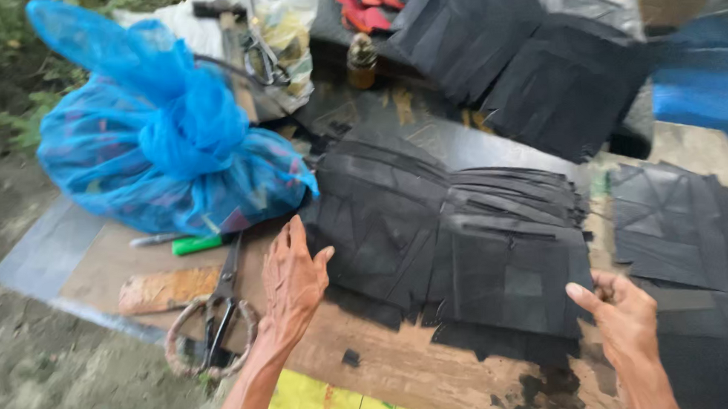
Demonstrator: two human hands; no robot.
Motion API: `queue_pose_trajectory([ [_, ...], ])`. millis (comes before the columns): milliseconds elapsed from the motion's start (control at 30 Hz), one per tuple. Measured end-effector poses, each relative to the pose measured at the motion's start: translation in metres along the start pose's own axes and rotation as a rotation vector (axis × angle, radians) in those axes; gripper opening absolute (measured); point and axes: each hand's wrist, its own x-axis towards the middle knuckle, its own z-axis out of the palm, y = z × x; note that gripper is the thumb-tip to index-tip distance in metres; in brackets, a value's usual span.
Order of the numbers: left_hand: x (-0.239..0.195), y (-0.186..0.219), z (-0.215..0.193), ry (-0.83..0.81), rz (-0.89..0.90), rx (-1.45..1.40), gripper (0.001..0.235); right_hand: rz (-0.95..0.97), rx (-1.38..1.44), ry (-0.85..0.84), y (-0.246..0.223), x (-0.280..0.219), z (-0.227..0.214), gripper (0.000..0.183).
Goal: The person trims excess material from the edges of black zippered pouches using shears. The person picks up each pouch from a stack, snips the edges, and places the finished pouch onto a separate pile.
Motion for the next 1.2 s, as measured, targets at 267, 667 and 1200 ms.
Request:
queue_pose_trajectory([
  [267, 0.019, 0.02, -0.009, -0.149, -0.178, -0.135, 0.07, 0.228, 0.288, -0.113, 0.02, 0.0, -0.035, 0.045],
  [667, -0.014, 0.024, -0.11, -0.683, -0.11, -1.433, 0.051, -0.128, 0.69, -0.293, -0.041, -0.052, -0.104, 0.033],
  [1200, -0.11, 0.03, 0.005, -0.429, -0.57, -1.428, 0.03, 0.263, 0.841, -0.149, -0.071, -0.167, 0.044, 0.044],
])
